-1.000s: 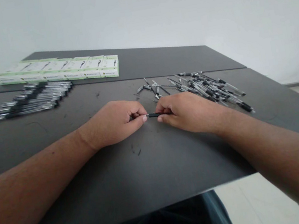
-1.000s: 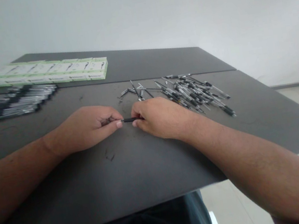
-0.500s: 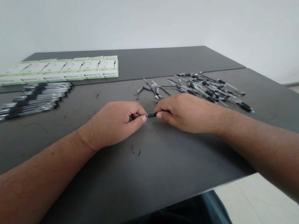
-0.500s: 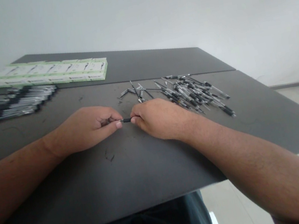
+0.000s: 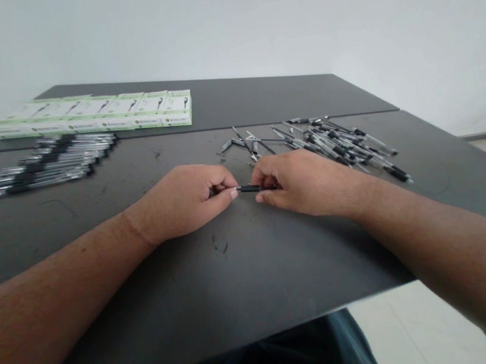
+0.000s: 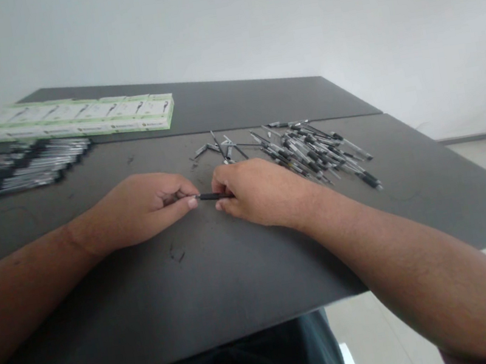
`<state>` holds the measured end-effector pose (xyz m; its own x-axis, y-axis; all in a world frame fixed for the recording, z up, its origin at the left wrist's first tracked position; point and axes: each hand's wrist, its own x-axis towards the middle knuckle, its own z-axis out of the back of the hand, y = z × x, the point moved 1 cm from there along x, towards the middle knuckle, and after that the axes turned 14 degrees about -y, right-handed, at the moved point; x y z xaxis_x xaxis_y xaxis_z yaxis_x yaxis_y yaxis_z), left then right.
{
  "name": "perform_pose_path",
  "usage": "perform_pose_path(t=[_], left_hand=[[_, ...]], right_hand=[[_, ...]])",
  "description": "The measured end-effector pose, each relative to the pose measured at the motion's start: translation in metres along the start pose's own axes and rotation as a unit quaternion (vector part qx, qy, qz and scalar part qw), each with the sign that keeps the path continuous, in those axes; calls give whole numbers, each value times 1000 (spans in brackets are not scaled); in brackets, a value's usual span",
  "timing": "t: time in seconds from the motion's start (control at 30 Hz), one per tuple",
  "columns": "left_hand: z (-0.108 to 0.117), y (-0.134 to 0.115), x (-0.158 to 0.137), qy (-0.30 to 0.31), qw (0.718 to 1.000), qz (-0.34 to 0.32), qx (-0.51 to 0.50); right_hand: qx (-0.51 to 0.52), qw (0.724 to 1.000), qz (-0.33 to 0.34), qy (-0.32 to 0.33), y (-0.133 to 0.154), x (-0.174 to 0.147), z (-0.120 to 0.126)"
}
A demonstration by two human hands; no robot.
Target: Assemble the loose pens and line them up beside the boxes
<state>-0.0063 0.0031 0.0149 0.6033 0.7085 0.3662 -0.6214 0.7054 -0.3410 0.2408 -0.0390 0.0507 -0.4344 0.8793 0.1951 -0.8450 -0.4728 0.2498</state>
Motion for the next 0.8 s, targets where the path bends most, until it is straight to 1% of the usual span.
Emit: perform_pose_path(t=[0.1,0.17,0.3,0.4,0.53,0.6,0.7,0.8], left_hand=[[-1,0,1,-1,1000,1,4],[-1,0,1,-4,1000,1,1],[0,0,0,-4,1000,-1,-4],[0,-1,0,-3,1000,1,-3],[0,-1,0,-11,1000,1,-3],[-1,0,0,-13,1000,-1,-4],[-1,0,0,-10,1000,4,-1],[-1,0,0,-3,1000,8,-1]], right_hand=[[-21,999,28,8,0,0,-1],[-15,999,38,1,-1,0,-2],[20,1000,13,-10,-3,0,-3],[15,1000,7,-11,-4,0,-2],[5,999,8,-41,-4,0,0],[-4,999,12,-37,-3,1,0],[-18,999,25,-14,-2,0,-1],[7,999,15,-27,-3,0,-1]])
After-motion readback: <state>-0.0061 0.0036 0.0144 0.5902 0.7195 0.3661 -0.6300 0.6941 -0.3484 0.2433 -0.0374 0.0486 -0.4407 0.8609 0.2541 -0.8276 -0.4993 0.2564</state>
